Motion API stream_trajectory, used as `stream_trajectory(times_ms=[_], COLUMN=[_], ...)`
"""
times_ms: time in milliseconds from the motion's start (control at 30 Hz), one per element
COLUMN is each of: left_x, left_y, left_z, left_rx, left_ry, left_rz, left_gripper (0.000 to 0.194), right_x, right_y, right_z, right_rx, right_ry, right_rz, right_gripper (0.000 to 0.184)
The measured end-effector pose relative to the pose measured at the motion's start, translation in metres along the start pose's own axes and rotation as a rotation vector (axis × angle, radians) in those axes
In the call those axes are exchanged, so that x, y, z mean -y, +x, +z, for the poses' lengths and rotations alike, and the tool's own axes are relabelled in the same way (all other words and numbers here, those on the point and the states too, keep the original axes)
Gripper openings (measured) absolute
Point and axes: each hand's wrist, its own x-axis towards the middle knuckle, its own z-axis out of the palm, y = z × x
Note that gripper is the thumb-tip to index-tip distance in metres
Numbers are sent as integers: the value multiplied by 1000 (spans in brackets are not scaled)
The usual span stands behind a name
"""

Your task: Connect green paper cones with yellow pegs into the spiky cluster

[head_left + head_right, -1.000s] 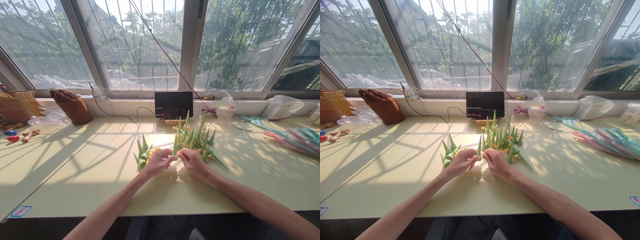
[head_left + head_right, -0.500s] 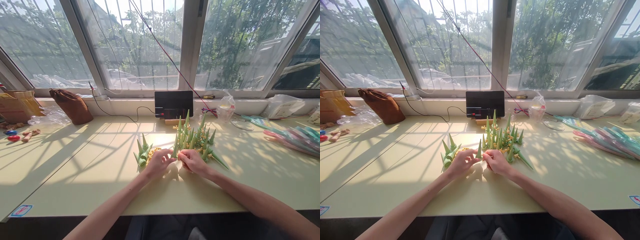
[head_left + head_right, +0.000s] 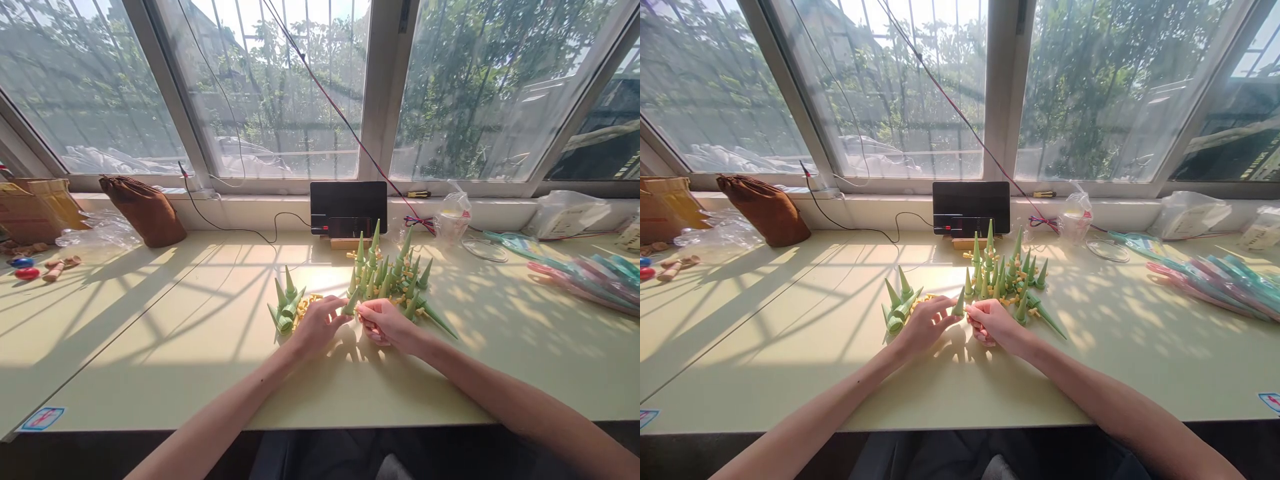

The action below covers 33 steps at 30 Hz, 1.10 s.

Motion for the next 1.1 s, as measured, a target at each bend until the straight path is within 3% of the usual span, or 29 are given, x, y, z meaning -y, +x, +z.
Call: stream_trajectory(times_ms=[400, 600, 833, 1100], left_x=[-1, -5, -17, -27], left_y=[-1, 0, 3, 1], left_z=[-1, -1, -9, -15], left_rx=[57, 26, 142, 232], left_ry=[-46, -109, -324, -491], left_rz=[-30, -80, -99, -291], left_gripper=[19, 22, 41, 46], right_x=[-6, -7, -6, -11], right_y=[2, 2, 1, 3], right_z=[0, -1, -3, -8], right_rx=[-56, -80, -222, -231], right_ry=[-191, -304, -801, -936], right_rz=[-98, -153, -503, -652], right_gripper=[44, 41, 39, 33])
